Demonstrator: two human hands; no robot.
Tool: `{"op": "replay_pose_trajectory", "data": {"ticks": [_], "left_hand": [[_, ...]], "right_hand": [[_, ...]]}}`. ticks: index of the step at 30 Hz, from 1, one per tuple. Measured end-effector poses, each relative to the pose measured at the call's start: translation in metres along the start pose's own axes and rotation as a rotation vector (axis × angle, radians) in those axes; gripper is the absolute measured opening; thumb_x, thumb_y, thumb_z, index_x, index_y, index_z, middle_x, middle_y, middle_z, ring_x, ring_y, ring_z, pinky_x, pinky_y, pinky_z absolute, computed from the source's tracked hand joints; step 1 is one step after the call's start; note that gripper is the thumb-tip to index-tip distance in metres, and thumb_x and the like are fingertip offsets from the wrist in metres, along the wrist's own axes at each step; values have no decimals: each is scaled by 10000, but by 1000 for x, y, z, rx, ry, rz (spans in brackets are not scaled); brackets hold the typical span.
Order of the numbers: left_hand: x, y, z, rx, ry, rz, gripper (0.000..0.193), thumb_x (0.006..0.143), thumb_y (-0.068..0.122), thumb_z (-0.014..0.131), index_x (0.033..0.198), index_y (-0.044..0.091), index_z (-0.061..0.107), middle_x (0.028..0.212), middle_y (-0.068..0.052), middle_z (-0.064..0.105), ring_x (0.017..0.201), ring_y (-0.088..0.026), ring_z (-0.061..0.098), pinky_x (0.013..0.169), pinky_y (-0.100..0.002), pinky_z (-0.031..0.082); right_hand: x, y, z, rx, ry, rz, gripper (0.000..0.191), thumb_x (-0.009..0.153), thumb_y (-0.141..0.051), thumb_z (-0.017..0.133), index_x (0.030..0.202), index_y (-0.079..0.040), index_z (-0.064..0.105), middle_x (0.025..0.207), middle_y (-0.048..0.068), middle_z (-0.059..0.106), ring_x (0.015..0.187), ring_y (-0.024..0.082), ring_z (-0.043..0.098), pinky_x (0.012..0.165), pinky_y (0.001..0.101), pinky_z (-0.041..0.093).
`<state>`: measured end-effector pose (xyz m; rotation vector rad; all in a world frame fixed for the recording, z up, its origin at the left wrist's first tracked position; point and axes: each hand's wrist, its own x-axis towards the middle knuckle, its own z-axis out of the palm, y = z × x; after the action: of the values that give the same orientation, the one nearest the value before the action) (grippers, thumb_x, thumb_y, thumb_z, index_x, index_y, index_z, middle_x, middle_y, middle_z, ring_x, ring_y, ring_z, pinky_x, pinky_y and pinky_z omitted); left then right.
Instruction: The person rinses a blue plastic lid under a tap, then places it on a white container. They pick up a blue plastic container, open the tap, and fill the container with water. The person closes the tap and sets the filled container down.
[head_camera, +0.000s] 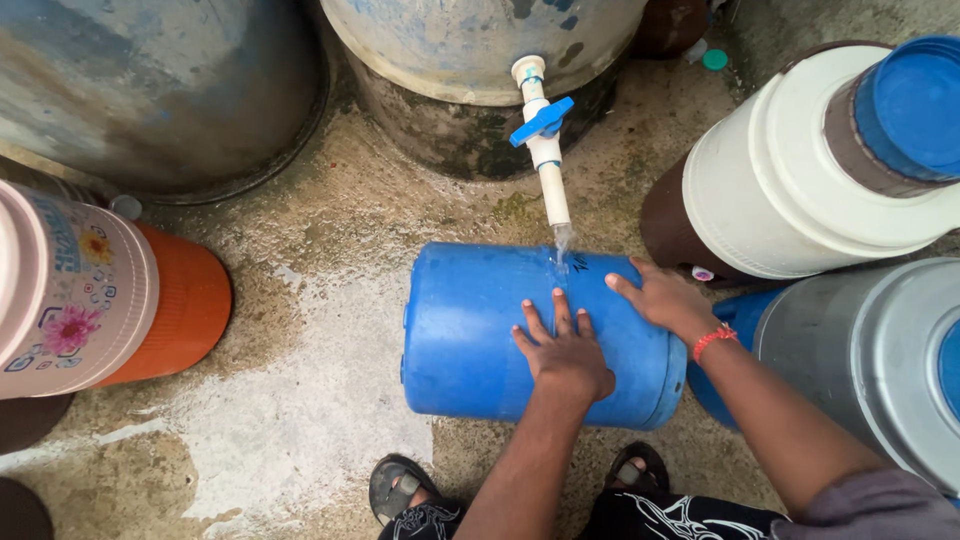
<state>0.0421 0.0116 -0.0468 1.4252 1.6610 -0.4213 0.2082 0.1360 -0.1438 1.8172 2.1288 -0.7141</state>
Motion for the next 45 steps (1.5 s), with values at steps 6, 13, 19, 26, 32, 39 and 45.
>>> {"op": "replay_pose_trajectory", "data": {"ticks": [6,13,19,26,32,39,45], "left_hand": [[6,4,4,-23,-7,-50,942,955,379,592,1665,104,38,1699,-287,-152,1535,-554,-141,1184,-743,30],[4,3,0,13,-45,-34,925,952,372,593,1661,95,69,1697,-296,-131,1540,-565,-133,1193,-727,42],[0,3,-3,30,-56,-18,928,938,391,606,1668,169,78,1696,-297,-135,1529,-586,-137,1205,-710,54],[-4,9,-2,17,-208,-35,1014,888,491,661,1678,216,88,1679,-366,-65,1525,-624,-91,1216,-706,48],[-7,11,2,9,-256,-40,1138,796,591,731,1678,248,99,1671,-384,-59,1521,-636,-121,1216,-711,16],[-4,3,5,50,-185,-20,1137,771,554,757,1671,309,106,1673,-347,-166,1512,-633,-165,1209,-714,3],[-4,5,7,76,-236,-21,1178,756,632,759,1671,321,86,1667,-368,-174,1507,-638,-176,1213,-706,-10]], "right_hand": [[-1,-10,-1,-6,28,48,874,906,-789,403,1536,-189,488,1399,237,616,1322,431,562,1080,571,452],[-5,-21,-12,27,21,129,871,866,-812,432,1537,-257,483,1425,235,581,1325,433,550,1054,602,463],[-5,-21,-12,30,18,127,879,863,-814,446,1540,-253,476,1431,224,582,1325,422,554,1052,600,466],[-14,-18,-22,125,-155,161,990,781,-726,630,1529,-110,425,1365,247,634,1172,419,708,923,575,580],[-13,-21,-21,16,-157,117,946,825,-688,650,1503,-70,417,1354,237,637,1195,397,680,953,520,550],[0,-17,-12,-35,-68,44,876,906,-677,594,1492,-42,454,1341,264,656,1255,408,635,1048,492,492],[-1,-26,-15,-25,-107,58,919,887,-634,646,1498,5,395,1461,232,556,1345,383,555,1076,475,459]]}}
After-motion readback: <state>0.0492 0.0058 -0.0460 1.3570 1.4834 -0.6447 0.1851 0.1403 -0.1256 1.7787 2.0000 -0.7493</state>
